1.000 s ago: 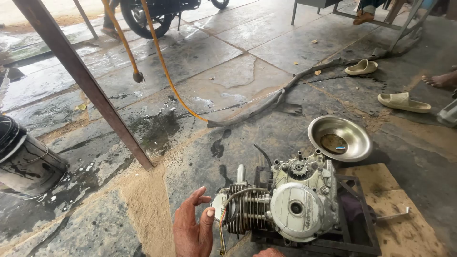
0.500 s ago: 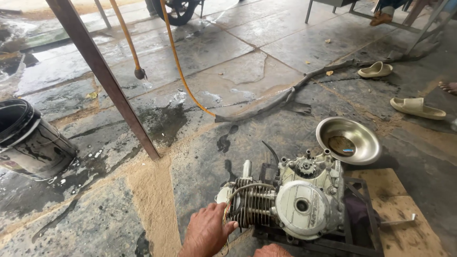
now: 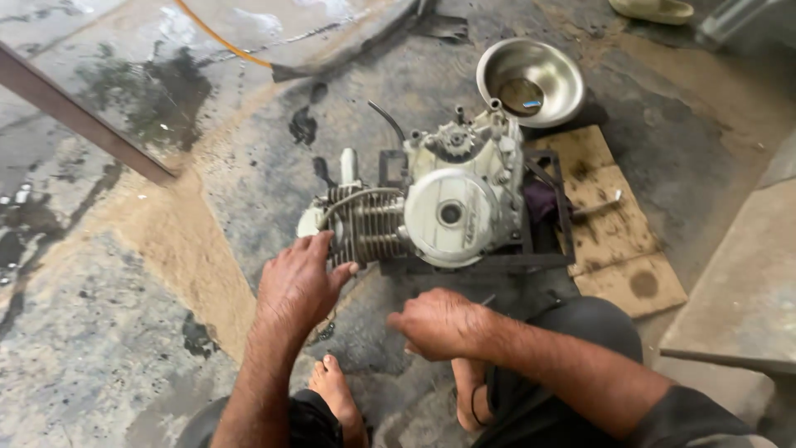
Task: Repairing and rewiring a motorcycle engine component in a workshop environment.
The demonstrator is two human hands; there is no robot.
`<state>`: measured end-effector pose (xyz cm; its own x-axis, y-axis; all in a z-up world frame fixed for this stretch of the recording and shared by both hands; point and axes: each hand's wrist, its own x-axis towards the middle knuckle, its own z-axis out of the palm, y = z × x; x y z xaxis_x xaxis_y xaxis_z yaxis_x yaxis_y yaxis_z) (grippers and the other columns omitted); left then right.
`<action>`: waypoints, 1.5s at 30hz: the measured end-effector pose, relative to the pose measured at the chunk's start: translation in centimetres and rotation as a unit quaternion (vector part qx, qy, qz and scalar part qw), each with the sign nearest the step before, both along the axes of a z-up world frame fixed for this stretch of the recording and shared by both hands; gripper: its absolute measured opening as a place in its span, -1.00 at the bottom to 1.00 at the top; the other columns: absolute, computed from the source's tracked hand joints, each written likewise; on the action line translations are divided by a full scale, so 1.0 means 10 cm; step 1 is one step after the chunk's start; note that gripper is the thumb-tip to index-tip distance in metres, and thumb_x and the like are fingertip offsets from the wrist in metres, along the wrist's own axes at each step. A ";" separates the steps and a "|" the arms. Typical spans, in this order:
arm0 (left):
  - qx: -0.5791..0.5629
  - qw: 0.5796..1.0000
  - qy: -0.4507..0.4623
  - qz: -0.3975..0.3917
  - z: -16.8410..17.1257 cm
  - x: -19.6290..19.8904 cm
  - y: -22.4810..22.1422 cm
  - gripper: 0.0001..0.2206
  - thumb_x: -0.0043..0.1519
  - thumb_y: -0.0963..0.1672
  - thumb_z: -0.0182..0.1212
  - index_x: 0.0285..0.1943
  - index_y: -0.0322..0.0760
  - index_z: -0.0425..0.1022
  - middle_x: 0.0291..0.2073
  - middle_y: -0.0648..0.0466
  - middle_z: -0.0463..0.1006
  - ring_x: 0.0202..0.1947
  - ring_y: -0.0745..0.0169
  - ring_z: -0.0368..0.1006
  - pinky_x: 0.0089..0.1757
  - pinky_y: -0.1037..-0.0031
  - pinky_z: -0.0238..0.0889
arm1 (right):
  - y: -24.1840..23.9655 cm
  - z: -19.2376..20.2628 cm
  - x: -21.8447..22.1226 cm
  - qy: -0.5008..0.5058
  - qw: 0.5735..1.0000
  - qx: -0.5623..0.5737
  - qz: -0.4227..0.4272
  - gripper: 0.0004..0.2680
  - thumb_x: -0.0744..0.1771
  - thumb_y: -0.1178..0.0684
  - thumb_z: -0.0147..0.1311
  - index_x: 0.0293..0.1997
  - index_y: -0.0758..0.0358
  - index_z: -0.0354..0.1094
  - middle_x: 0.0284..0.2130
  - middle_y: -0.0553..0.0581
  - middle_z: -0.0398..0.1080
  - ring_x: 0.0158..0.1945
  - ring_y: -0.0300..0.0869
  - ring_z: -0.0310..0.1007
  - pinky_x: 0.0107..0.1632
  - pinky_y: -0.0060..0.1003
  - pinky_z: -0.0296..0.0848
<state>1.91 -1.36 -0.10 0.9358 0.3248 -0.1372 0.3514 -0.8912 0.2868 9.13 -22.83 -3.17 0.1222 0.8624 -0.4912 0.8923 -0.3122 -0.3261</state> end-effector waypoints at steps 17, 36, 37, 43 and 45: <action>-0.074 0.982 0.073 0.158 -0.16 0.30 0.50 -0.62 0.28 0.02 0.22 0.26 -0.05 0.50 0.11 0.02 0.58 0.10 0.11 0.48 0.12 0.15 0.28 | -0.66 0.92 0.81 0.279 0.934 0.201 -0.094 -0.74 0.31 -0.03 0.20 0.02 0.29 0.55 -0.37 0.09 0.63 -0.32 -0.22 0.61 -0.28 -0.27 0.55; -0.454 0.882 -0.099 0.079 0.09 0.09 0.04 -0.80 0.20 -0.11 0.31 -0.16 -0.38 0.54 -0.46 0.10 0.55 -0.47 0.38 0.41 -0.38 0.46 0.33 | -0.46 0.73 0.52 0.271 0.942 0.173 -0.096 -0.70 0.31 -0.05 0.18 0.11 0.27 0.46 -0.36 0.09 0.61 -0.36 -0.24 0.59 -0.27 -0.28 0.55; -0.470 0.872 -0.104 0.086 0.04 0.06 0.02 -0.79 0.19 -0.12 0.33 -0.16 -0.40 0.52 -0.46 0.10 0.54 -0.50 0.39 0.40 -0.42 0.50 0.31 | -0.44 0.68 0.44 0.245 0.951 0.176 -0.063 -0.69 0.32 -0.06 0.18 0.11 0.28 0.45 -0.32 0.12 0.64 -0.30 -0.22 0.64 -0.22 -0.25 0.57; -0.480 0.862 -0.116 0.114 -0.02 0.05 0.06 -0.79 0.15 -0.14 0.33 -0.13 -0.39 0.50 -0.45 0.12 0.54 -0.51 0.43 0.38 -0.47 0.54 0.29 | -0.29 0.58 0.08 0.196 0.973 0.040 -0.116 -0.68 0.30 -0.08 0.15 0.14 0.19 0.43 -0.27 0.17 0.63 -0.22 -0.10 0.68 -0.10 -0.15 0.57; -0.475 0.865 -0.119 0.114 -0.07 0.06 0.10 -0.79 0.15 -0.14 0.33 -0.14 -0.39 0.51 -0.45 0.12 0.54 -0.51 0.43 0.38 -0.47 0.53 0.29 | -0.28 0.50 0.08 0.182 0.975 0.034 -0.121 -0.69 0.31 -0.08 0.15 0.12 0.19 0.43 -0.27 0.18 0.62 -0.19 -0.09 0.67 -0.08 -0.14 0.56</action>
